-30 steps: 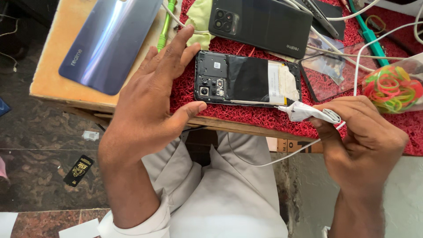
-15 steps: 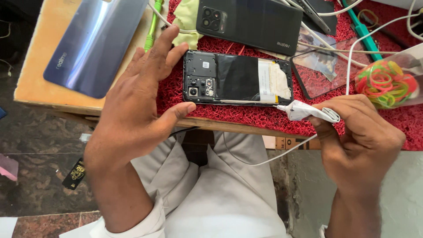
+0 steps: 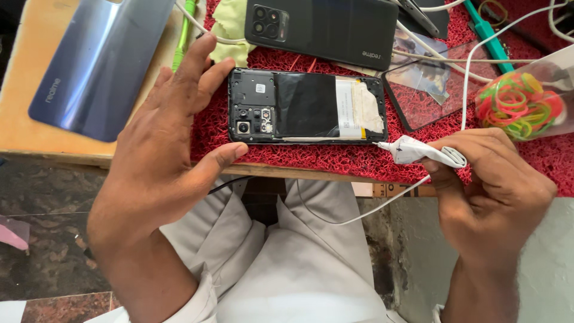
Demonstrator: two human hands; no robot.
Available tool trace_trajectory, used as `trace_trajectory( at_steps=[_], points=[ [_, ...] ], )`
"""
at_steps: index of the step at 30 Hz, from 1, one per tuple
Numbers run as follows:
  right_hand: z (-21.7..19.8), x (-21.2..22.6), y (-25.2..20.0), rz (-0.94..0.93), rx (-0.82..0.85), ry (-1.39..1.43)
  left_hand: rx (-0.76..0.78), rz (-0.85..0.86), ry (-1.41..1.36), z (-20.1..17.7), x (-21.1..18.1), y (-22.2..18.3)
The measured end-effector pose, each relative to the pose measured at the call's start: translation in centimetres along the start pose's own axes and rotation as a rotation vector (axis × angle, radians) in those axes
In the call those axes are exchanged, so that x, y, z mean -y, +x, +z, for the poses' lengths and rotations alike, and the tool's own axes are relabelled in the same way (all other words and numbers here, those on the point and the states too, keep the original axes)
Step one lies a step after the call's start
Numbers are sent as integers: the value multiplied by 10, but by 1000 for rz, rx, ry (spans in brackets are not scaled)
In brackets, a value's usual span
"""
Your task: The person prepares a tube of adhesive by removing the cap and inserting a metal wire into the nozzle. They then apply the adhesive along the edges of a disassembled smartphone chassis using the tube. The person handles the phone and the adhesive tube throughout the process.
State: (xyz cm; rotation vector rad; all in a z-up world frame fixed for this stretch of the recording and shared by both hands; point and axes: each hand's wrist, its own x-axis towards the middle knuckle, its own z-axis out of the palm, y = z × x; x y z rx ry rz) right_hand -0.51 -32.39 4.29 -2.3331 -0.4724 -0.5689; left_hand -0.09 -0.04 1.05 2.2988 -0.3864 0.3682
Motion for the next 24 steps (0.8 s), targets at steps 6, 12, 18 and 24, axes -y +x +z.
trace_trajectory(
  at_steps=[6, 12, 18, 24],
  points=[
    [-3, -9, -4, -53, -2, -27, -2, 29, -27, -2, -4, 3],
    [-6, -17, -9, -24, 4, 15, 13, 50, 2, -3, -6, 3],
    [-3, -14, -9, 122, -29, 64, 70, -27, 11, -4, -7, 4],
    [-1, -14, -9, 269, -44, 233, 80, -46, -104, -4, -8, 4]
  ],
)
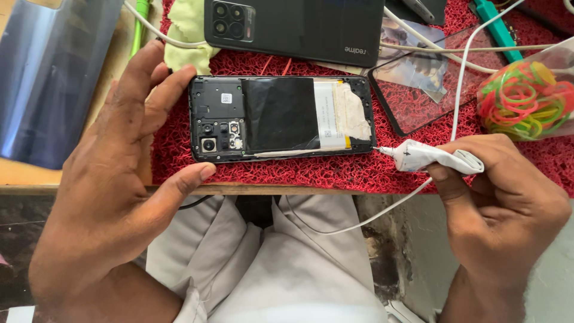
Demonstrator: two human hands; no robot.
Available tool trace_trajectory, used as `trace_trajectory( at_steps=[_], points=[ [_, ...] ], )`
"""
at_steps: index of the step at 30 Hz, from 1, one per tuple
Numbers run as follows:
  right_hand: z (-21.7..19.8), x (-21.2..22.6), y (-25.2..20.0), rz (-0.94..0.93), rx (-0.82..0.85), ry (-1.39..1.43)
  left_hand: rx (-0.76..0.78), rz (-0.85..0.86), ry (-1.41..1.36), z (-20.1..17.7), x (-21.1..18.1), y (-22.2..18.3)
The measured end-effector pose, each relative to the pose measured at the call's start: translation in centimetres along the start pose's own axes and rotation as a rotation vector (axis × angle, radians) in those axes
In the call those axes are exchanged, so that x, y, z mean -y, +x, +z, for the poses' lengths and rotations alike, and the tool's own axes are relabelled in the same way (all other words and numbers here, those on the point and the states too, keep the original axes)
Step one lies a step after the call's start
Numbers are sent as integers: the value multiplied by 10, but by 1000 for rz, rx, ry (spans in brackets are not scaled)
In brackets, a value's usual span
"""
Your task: The person prepares a tube of adhesive by removing the cap and inserting a metal wire into the nozzle. They then apply the adhesive along the edges of a disassembled smartphone chassis using the tube. The person handles the phone and the adhesive tube throughout the process.
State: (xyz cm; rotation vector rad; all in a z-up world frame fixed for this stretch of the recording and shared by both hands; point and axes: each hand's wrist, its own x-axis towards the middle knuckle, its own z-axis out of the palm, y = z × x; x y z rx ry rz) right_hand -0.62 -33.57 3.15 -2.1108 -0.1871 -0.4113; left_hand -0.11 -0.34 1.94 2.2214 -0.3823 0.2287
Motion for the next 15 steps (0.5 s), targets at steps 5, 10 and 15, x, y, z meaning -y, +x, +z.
trace_trajectory(
  at_steps=[5, 10, 15],
  points=[
    [-2, -6, -2, 48, 1, 36, 7, -12, 39, 0, 1, 0],
    [-3, -14, 0, 113, -37, 89, -11, 53, 117, 0, 0, 0],
    [-4, -25, 7, 148, -74, 541, -15, 26, 105, 1, 0, -1]
  ],
)
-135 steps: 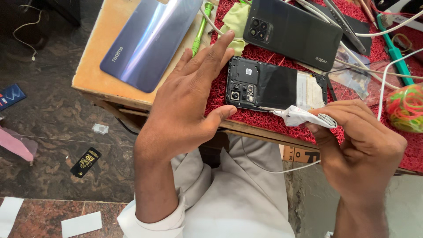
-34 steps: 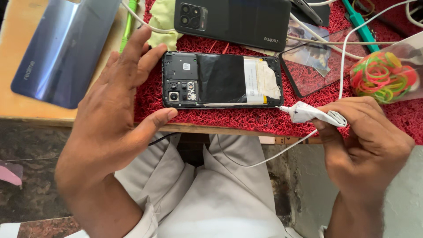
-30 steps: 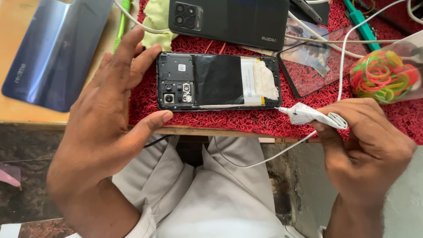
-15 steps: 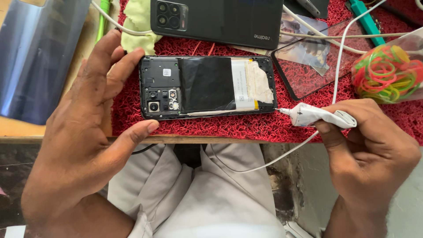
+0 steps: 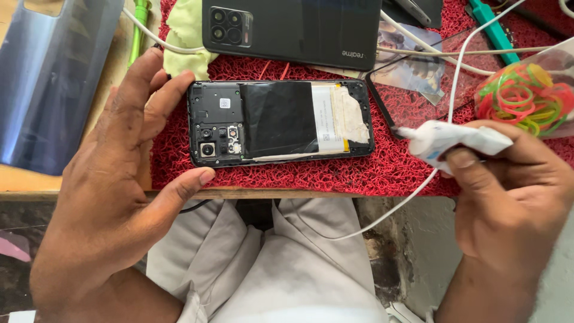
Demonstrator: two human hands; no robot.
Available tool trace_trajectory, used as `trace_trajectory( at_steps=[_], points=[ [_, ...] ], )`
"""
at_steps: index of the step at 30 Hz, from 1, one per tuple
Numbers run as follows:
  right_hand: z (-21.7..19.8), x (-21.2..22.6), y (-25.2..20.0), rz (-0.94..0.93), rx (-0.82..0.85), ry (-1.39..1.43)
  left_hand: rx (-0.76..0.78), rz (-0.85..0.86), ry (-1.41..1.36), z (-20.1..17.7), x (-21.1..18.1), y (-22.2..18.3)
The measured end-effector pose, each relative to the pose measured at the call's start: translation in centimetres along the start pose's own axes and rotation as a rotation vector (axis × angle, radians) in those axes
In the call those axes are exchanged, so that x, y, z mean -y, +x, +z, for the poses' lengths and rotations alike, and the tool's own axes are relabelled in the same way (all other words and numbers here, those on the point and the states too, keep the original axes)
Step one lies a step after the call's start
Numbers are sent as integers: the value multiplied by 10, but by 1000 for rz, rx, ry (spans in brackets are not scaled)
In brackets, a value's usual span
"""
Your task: The person prepares a tube of adhesive by removing the cap and inserting a metal wire into the nozzle. They then apply the adhesive along the edges of a disassembled smartphone chassis using the tube. The person handles the phone and the adhesive tube throughout the process.
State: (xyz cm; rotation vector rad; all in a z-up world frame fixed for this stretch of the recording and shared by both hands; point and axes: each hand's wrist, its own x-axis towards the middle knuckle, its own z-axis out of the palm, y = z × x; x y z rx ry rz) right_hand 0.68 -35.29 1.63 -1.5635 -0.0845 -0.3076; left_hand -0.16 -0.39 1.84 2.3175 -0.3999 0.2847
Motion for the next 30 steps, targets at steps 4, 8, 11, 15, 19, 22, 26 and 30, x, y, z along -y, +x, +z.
trace_trajectory(
  at_steps=[4, 8, 11, 15, 19, 22, 26, 30],
  points=[
    [-13, -2, 11, 88, 17, 195, 2, -48, -69, 0, 0, 1],
    [-26, -8, 12, 23, 56, 79, -38, 29, 46, -1, -1, 0],
    [-23, -20, -3, -33, 23, 34, -67, 56, 33, -1, 0, 1],
    [2, -34, -37, -177, 3, 12, -74, 75, 20, -2, 1, 1],
    [20, -36, -51, -282, -8, -80, -72, 73, 18, -1, 2, 0],
    [22, -31, -51, -276, 1, -178, -69, 79, 24, -2, 2, 0],
    [20, -26, -51, -266, 8, -298, -76, 79, 37, 1, 3, 0],
    [21, -22, -50, -284, 34, -381, -72, 74, 42, 2, 4, -1]
  ],
)
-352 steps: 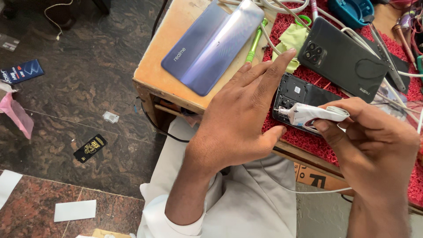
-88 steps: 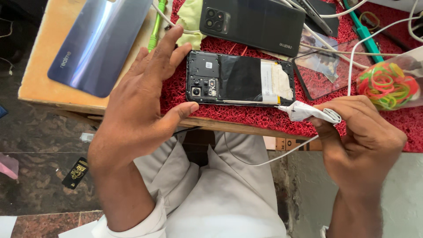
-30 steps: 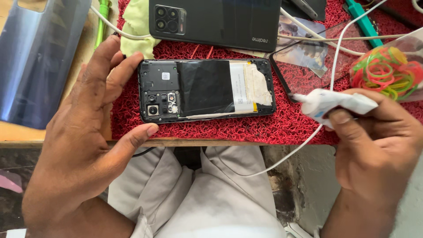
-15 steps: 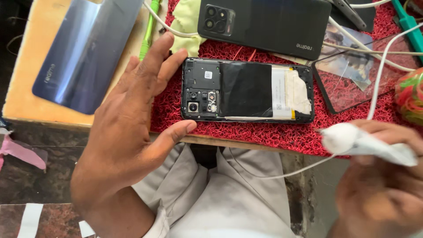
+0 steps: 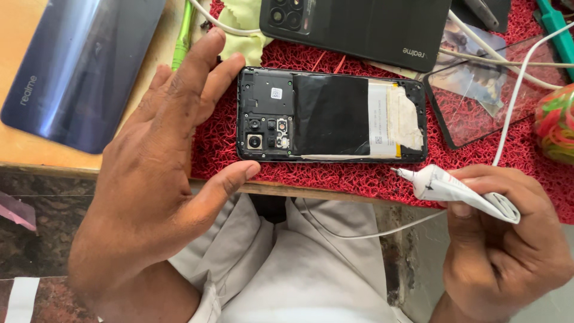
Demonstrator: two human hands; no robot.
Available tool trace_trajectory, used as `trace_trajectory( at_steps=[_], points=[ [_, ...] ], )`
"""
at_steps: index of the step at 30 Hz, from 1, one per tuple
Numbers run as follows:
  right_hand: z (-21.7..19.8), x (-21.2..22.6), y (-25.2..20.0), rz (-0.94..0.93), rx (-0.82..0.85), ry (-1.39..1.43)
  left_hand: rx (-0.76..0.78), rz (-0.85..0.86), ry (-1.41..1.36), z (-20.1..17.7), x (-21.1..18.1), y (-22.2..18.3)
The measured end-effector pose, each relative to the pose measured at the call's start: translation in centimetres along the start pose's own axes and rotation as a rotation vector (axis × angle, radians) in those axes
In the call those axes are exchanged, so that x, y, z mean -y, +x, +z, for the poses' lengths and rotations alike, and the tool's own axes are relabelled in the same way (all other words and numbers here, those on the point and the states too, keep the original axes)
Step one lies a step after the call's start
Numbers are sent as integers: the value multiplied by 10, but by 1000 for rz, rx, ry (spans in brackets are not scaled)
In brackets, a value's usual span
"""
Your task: The person prepares a tube of adhesive by removing the cap and inserting a metal wire into the nozzle. They then apply the adhesive along the edges of a disassembled smartphone chassis using the tube. The person handles the phone and the adhesive tube throughout the process.
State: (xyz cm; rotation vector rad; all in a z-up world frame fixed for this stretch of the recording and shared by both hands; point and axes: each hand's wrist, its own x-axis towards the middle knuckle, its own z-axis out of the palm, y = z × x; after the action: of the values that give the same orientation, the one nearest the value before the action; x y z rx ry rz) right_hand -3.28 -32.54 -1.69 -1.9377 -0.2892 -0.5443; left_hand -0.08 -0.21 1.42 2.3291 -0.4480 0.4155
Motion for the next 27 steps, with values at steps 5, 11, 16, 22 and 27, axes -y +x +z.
trace_trajectory(
  at_steps=[5, 11, 16, 22, 27],
  points=[
    [1, 4, 3, 1, 21, -105, 0, 3, -5, -1, -2, 1],
    [1, 6, 3, 0, 34, -136, -7, 10, -14, -2, -2, 1],
    [1, 7, 6, -6, 35, -178, -9, 6, -17, -2, -1, 0],
    [0, 8, 9, -59, 72, -255, -18, 20, -20, -1, 0, -1],
    [2, 12, 8, -39, 32, -202, -19, 32, -28, -2, 1, 0]
  ],
)
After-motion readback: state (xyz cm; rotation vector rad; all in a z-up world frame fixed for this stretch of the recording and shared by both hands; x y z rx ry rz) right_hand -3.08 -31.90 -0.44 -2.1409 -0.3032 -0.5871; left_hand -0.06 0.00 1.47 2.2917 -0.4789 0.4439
